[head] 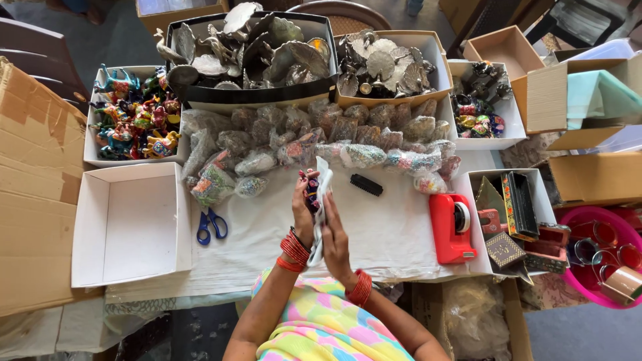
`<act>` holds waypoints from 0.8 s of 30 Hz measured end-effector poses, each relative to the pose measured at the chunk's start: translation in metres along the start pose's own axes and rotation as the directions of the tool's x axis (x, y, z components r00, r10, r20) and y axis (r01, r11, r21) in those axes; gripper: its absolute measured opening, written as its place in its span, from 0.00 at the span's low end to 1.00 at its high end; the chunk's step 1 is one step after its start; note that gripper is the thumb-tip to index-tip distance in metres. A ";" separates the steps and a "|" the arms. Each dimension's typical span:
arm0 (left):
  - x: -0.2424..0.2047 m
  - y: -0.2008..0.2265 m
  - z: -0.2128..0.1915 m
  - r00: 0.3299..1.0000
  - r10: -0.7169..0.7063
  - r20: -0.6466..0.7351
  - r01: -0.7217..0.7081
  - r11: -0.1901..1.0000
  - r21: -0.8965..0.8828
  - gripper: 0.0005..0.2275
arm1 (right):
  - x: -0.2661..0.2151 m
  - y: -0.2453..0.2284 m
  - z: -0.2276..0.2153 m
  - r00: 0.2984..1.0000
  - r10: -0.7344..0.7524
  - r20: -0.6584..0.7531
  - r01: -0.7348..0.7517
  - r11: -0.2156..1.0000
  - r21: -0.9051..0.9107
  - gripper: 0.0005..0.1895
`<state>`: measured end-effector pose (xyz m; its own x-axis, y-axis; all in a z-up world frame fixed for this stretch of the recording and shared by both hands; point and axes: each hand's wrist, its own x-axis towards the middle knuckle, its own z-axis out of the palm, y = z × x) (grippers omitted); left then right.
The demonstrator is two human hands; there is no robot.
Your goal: The person cleans a small animal ornament with a white cloth and then prepares bubble wrap to pack it.
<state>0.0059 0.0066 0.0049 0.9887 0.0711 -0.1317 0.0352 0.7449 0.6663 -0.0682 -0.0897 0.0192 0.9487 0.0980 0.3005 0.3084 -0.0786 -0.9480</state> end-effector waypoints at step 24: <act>-0.004 -0.051 -0.021 0.949 -0.316 0.004 0.311 0.934 -0.177 0.15 | 0.040 0.008 -0.021 0.989 -0.125 -0.082 0.115 0.986 -0.122 0.28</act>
<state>-0.0034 -0.0179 -0.0445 0.9276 -0.1705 -0.3323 0.3150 0.8352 0.4508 -0.0268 -0.1067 0.0261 0.9051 0.0251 0.4245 0.4214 -0.1877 -0.8873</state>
